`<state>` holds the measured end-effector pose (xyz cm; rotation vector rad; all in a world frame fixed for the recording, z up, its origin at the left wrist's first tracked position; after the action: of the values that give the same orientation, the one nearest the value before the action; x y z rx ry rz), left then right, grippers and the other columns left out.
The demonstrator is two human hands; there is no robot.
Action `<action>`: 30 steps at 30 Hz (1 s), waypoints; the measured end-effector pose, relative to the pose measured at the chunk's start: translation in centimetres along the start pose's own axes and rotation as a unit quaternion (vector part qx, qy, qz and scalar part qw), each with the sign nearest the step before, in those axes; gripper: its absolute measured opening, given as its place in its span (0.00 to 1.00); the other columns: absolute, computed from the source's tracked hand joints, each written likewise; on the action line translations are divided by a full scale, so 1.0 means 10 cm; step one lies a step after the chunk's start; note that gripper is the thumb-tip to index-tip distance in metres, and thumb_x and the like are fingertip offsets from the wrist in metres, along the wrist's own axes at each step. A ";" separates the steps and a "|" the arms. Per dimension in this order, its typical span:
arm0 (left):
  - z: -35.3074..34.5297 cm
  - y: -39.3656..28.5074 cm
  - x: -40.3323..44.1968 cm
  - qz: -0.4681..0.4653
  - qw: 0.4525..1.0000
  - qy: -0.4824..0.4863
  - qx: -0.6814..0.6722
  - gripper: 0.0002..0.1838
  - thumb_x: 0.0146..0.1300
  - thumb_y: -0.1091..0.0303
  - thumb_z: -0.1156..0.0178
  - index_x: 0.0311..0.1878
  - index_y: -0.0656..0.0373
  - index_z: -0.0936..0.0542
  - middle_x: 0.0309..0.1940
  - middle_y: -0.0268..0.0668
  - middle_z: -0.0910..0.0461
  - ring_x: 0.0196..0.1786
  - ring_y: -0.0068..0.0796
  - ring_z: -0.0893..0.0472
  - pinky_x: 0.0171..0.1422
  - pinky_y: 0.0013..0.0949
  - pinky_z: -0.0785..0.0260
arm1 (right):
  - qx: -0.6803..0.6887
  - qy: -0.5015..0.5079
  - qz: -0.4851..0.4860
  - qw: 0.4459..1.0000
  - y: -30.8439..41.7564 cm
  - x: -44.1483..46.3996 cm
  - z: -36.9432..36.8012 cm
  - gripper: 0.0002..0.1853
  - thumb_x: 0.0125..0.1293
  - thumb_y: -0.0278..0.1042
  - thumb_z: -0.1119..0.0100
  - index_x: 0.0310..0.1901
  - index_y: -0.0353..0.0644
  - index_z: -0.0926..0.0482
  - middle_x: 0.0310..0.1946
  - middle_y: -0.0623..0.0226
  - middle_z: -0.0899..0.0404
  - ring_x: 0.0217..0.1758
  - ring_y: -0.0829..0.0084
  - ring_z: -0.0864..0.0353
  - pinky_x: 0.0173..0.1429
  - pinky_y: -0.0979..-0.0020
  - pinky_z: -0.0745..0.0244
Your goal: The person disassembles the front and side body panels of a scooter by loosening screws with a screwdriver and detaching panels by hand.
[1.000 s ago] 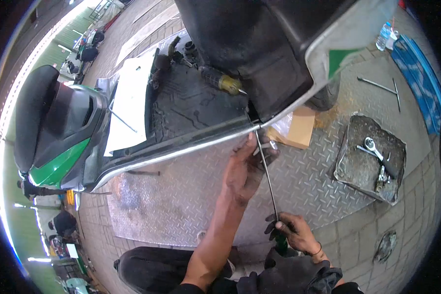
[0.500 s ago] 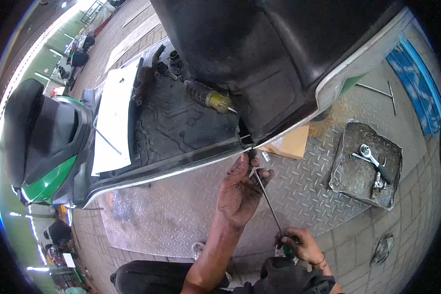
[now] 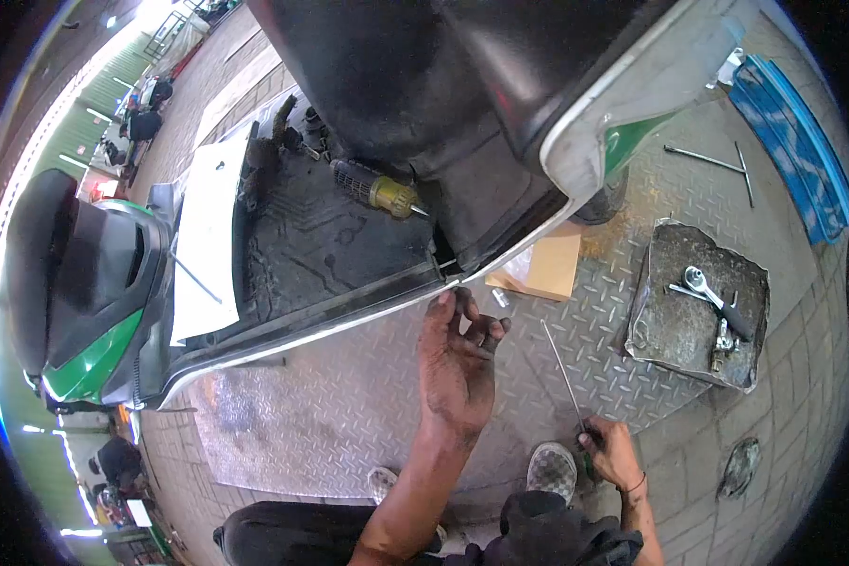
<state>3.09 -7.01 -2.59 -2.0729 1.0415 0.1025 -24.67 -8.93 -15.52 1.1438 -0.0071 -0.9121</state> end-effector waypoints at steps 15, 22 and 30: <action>0.19 -0.04 -0.23 -0.178 0.967 -0.003 0.184 0.07 0.67 0.64 0.43 0.38 0.57 0.24 0.35 0.34 0.26 0.34 0.36 0.21 0.49 0.47 0.26 | -0.100 -0.050 0.086 0.990 0.14 0.25 0.06 0.16 0.63 0.32 0.37 0.51 0.37 0.21 0.47 0.45 0.19 0.52 0.42 0.22 0.54 0.50 0.25; 0.01 -0.73 -0.42 -0.321 0.924 0.041 0.204 0.08 0.65 0.68 0.40 0.38 0.63 0.24 0.37 0.47 0.21 0.34 0.41 0.19 0.43 0.42 0.21 | 0.298 -0.201 0.239 0.902 1.83 0.87 0.94 0.43 0.56 0.37 0.23 0.71 0.38 0.36 0.63 0.56 0.27 0.63 0.62 0.23 0.64 0.62 0.24; -0.34 -1.86 -0.68 -0.658 0.562 -0.011 0.501 0.07 0.59 0.71 0.37 0.30 0.63 0.24 0.30 0.48 0.19 0.34 0.35 0.17 0.51 0.46 0.20 | 0.315 -0.247 0.271 0.876 2.72 1.20 0.83 0.55 0.55 0.36 0.21 0.74 0.31 0.53 0.67 0.54 0.37 0.69 0.64 0.37 0.73 0.66 0.41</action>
<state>10.81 1.38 13.92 -1.1997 -0.6594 -0.9853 -3.70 -19.87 4.35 1.3632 -1.0642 -0.6750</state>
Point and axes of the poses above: each hand's wrist, its own x-axis towards the middle knuckle, its own z-axis out of the back of the hand, y = z × x, the point moved 8 cm from there along x, towards the middle knuckle
